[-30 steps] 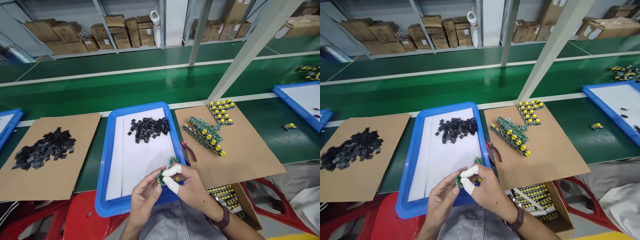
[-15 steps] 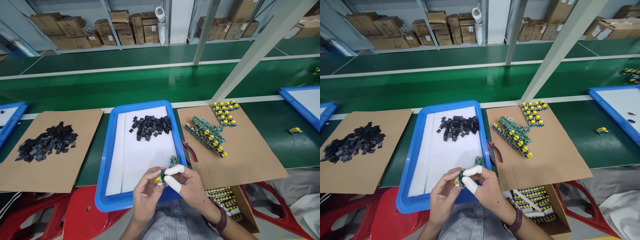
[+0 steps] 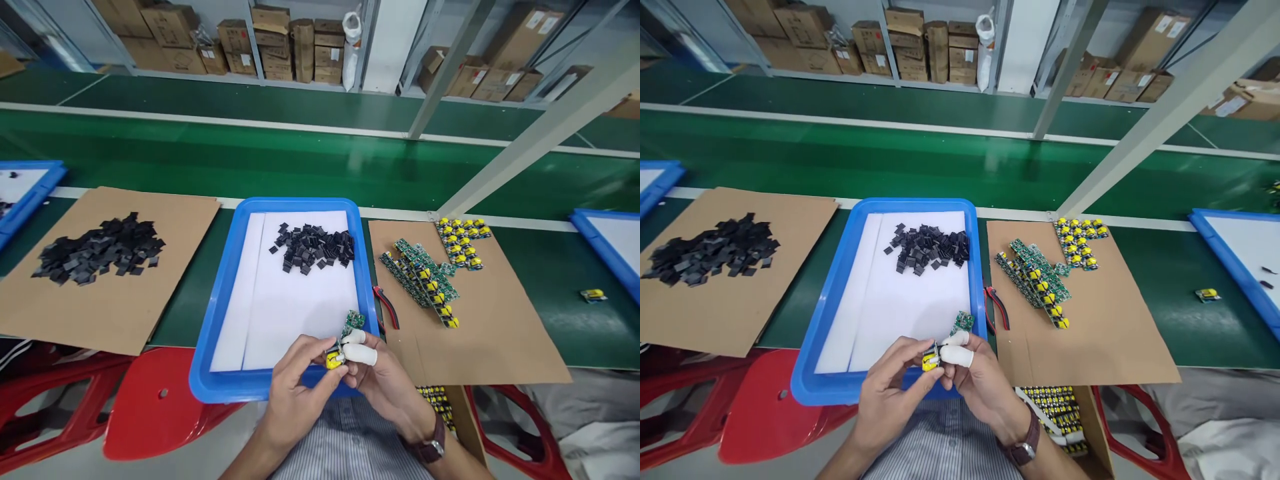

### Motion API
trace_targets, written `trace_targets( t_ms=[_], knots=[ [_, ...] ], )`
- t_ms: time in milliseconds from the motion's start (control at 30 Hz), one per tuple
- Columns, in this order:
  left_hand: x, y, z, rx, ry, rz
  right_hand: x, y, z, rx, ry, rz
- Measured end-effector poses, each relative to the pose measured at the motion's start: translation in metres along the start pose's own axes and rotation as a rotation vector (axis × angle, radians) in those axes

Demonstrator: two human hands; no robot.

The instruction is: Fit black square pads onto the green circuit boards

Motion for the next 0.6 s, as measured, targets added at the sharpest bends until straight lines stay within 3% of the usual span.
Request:
trace_targets(
  t_ms=[200, 433, 533, 600],
  knots=[
    [-0.003, -0.002, -0.001, -0.018, -0.005, -0.022, 0.0, 0.0, 0.005, -0.026, -0.042, -0.024],
    [-0.013, -0.003, -0.004, 0.058, 0.095, -0.094, 0.005, 0.002, -0.002, 0.016, -0.079, -0.006],
    [0.002, -0.014, 0.0, -0.017, 0.065, -0.075, 0.011, 0.01, -0.006, -0.012, -0.156, 0.028],
    [0.029, -0.03, -0.003, -0.113, 0.005, -0.04, 0.015, 0.01, -0.018, -0.051, -0.237, 0.066]
  ],
)
Point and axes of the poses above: each hand's wrist, its own z-axis away from the middle knuckle, its own y-axis out of the palm, x = y × z, the point moved 9 cm from there along -z, towards the middle knuckle, and after that the axes turned 10 degrees about z, right-handed, at the moved point
